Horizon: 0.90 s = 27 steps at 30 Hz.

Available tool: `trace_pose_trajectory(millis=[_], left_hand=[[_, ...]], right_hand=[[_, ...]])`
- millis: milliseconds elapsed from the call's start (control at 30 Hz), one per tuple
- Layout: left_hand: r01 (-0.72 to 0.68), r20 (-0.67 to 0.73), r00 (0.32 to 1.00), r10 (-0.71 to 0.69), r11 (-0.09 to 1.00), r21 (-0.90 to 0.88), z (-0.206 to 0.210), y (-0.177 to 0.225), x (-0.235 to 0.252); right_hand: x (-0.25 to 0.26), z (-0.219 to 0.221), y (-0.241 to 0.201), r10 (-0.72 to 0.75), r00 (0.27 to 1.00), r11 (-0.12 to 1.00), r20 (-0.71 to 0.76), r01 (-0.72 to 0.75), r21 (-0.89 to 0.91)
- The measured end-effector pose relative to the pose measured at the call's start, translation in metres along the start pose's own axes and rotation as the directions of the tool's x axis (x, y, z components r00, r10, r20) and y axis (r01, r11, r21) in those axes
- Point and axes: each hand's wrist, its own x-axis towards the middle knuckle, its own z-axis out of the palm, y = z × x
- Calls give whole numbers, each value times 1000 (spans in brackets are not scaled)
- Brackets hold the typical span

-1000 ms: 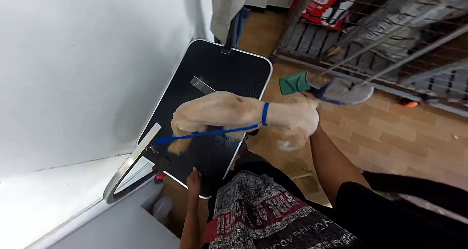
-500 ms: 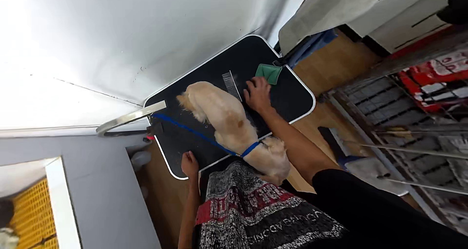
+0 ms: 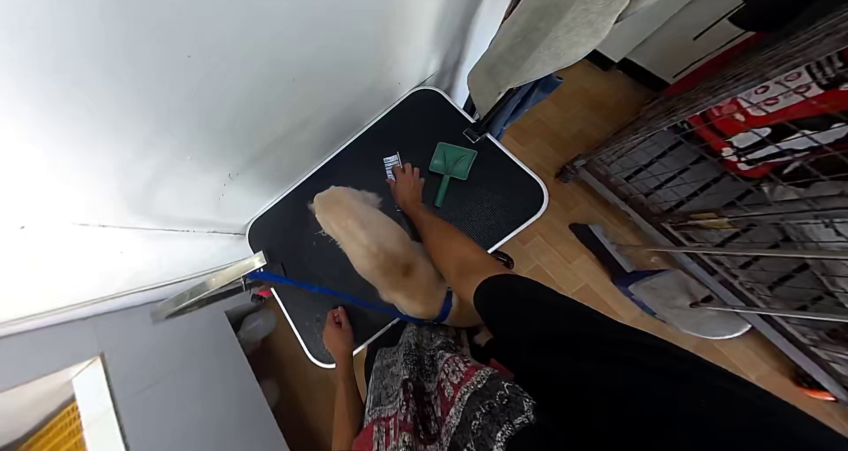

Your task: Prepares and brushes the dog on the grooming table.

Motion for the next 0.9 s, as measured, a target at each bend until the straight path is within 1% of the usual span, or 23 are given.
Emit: trace_pose_trajectory(millis=[100,200,333,433,467,500,567,600,667,733,800,833,900], left_hand=[[0,7,1000,0,1000,2,1,-2,2],[-9,27,1000,9,1000,24,-1,-6,6],[-16,49,999,16,1000,18,-4,-7,7],[-27,49,998,25,999,23,-5,-8,8],[-33,53,998,32,999,27,-6,-9,9],[-37,57,998,35,999,31,-6,-9,9],[-42,57,998,40,998,38,-7,-10,10],[-49,56,997,46,998,39,-7,-10,10],[-68,53,996,65,997,42,-8,-11,10],[-74,52,996,71,996,50,-8,-12,11],[-82,42,996,80,995,58,-8,-11,11],[-84,40,996,82,995,61,-8,-10,12],[-86,43,996,82,993,77,-10,-10,13]], right_hand=[[9,12,0,115,991,988,-66,-107,113],[19,20,-4,226,967,970,-114,-212,122],[25,18,-11,300,946,950,-120,-285,128],[29,18,-14,309,944,949,-120,-298,100],[29,18,-14,280,953,959,-117,-274,67],[29,17,-13,222,969,975,-104,-222,15],[27,16,-7,19,999,991,-36,-23,-128],[26,15,-5,-86,996,978,34,91,-186],[24,14,-4,-233,955,932,186,274,-236],[22,15,-8,-314,903,897,293,383,-221],[25,16,-14,-324,872,900,366,404,-164],[28,17,-16,-295,880,921,372,365,-134],[36,14,-25,-148,928,982,342,180,-63]])
